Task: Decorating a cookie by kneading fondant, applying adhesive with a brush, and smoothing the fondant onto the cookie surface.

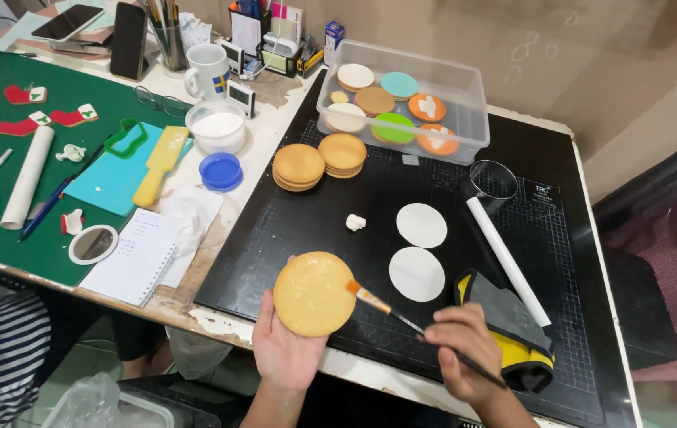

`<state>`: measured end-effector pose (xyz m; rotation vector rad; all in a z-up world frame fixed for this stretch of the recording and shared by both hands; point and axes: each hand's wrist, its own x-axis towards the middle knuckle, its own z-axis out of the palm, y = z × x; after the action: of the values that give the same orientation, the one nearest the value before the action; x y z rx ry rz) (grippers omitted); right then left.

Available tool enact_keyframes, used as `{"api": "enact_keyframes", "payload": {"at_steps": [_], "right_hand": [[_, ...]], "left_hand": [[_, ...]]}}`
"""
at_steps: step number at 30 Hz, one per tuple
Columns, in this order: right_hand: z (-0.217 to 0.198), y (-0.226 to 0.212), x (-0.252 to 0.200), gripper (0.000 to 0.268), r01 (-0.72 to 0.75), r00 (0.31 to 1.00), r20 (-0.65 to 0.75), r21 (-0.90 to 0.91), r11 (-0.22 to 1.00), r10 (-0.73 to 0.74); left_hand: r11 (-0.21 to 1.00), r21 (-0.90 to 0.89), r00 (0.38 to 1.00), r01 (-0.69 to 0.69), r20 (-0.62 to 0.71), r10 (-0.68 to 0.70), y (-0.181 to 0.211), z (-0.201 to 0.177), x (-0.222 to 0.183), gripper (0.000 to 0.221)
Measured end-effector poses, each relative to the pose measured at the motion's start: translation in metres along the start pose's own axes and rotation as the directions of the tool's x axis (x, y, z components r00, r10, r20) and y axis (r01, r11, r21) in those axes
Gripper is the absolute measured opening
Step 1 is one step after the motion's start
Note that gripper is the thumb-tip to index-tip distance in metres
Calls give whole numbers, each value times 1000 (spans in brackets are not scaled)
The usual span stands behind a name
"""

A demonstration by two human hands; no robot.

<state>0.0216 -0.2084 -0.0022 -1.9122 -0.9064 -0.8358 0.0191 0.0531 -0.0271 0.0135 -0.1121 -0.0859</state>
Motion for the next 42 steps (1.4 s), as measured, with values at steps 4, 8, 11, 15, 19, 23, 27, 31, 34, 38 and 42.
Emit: {"api": "enact_keyframes", "payload": {"at_steps": [4,8,11,15,19,23,27,31,34,38,42], "right_hand": [[-2,-19,-15,26,143,990,22,-21,990,-142],[2,-4,-18,23,65,996,-57,-124,990,-72],[-5,-12,-29,24,108,993,-40,-137,985,-115],[11,-12,-22,22,178,984,22,-125,976,-176],[15,-8,-13,25,-238,910,-306,164,957,278],[23,15,-47,25,-284,729,-415,540,792,544],[49,26,-22,20,-309,789,-344,494,812,509],[75,10,5,22,-269,874,-289,381,885,390],[60,-1,-5,32,-271,930,-111,432,860,349],[48,35,3,21,-290,865,-275,407,866,419],[64,12,9,24,-282,925,-100,468,837,367]], "left_hand": [[998,42,999,-36,-29,38,-9,3,0,54],[1000,-14,1000,20,19,-20,-15,4,-4,54],[1000,-15,998,-3,69,4,-13,1,-1,55],[998,60,998,-4,66,0,-19,5,-2,57],[999,41,999,-7,44,5,-15,10,-6,56],[999,32,996,-44,76,41,-7,1,-3,61],[998,19,995,64,75,-65,-13,-6,-6,74],[993,26,989,116,93,-118,-17,-3,-7,82],[993,79,990,85,-116,-76,-8,-6,-7,85],[972,145,843,182,-533,-78,-14,29,-6,90],[978,61,980,199,-8,-199,-9,-10,-12,88]]}}
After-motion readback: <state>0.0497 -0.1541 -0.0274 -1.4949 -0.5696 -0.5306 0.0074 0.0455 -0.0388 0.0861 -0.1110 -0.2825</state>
